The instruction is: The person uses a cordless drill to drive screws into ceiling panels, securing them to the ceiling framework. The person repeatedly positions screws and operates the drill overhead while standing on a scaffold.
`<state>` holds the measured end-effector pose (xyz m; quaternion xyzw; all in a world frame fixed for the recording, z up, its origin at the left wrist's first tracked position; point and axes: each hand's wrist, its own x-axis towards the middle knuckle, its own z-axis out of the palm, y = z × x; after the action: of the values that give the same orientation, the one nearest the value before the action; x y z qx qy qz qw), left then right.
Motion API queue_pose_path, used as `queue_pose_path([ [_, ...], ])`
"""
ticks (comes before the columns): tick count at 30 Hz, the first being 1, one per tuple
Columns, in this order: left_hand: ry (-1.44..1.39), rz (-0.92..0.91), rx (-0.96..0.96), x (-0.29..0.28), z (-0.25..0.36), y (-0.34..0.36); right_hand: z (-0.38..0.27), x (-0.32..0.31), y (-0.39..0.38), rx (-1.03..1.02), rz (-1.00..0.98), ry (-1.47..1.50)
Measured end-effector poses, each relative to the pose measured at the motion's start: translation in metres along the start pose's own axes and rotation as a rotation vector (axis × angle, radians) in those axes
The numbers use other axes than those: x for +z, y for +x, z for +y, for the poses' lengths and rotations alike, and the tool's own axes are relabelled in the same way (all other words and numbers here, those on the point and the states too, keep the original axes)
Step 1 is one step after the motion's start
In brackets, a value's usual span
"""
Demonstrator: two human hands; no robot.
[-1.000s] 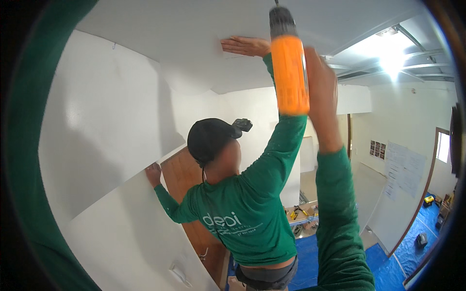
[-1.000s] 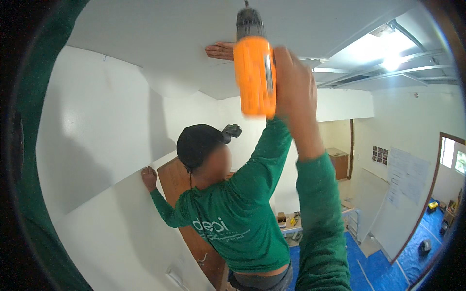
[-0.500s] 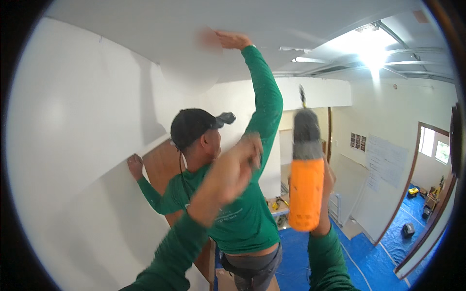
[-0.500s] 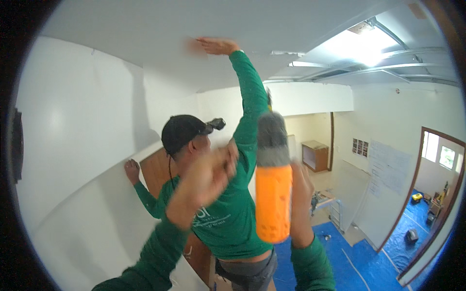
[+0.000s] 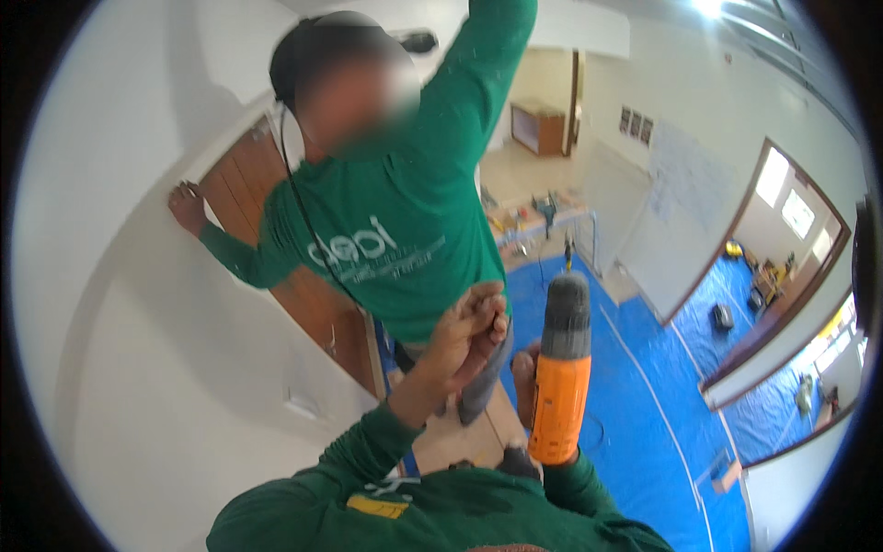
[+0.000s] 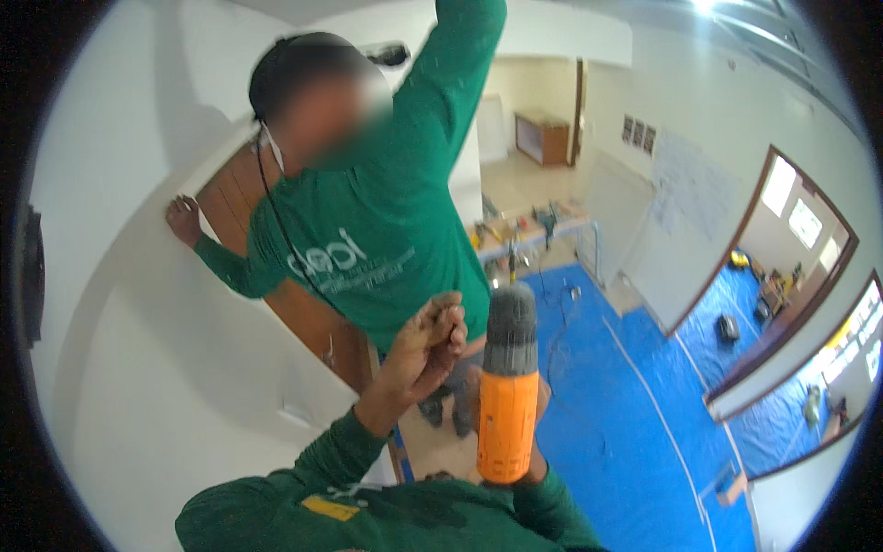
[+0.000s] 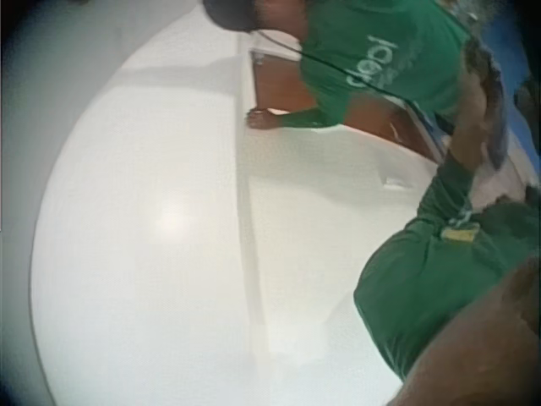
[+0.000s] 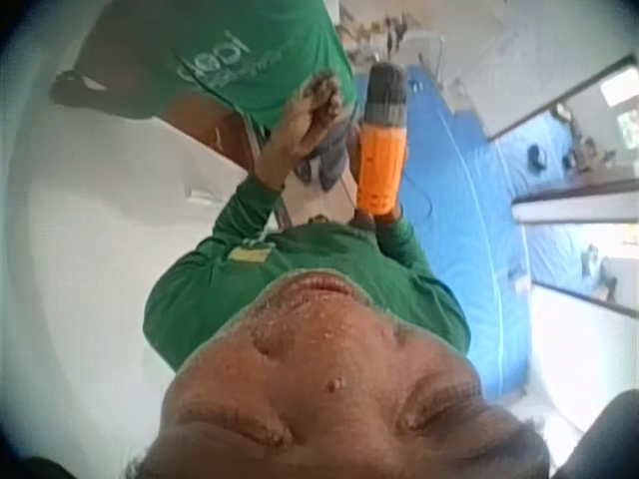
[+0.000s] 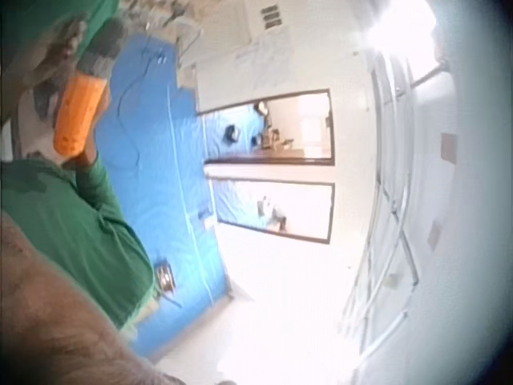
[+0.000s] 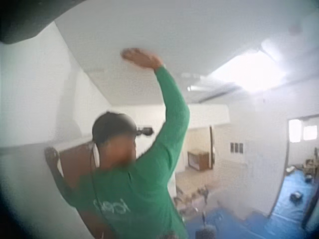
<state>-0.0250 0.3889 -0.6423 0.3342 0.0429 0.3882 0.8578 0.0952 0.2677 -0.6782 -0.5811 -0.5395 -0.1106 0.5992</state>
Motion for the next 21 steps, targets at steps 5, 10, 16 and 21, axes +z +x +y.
queue_pose_path([
  [5, 0.15, 0.058, -0.083, -0.007, -0.011, -0.014, -0.016, 0.001, 0.006, 0.237, -0.142, 0.234],
  [10, 0.562, 0.024, 0.07, -0.014, -0.016, -0.009, 0.006, 0.012, 0.014, 0.211, -0.211, 0.288],
  [16, 0.973, -0.017, 0.214, -0.017, -0.03, 0.002, 0.043, 0.022, -0.001, 0.322, -0.253, 0.457],
  [21, 1.199, -0.075, 0.188, -0.016, -0.042, -0.005, 0.06, 0.007, -0.014, 0.457, -0.259, 0.582],
])
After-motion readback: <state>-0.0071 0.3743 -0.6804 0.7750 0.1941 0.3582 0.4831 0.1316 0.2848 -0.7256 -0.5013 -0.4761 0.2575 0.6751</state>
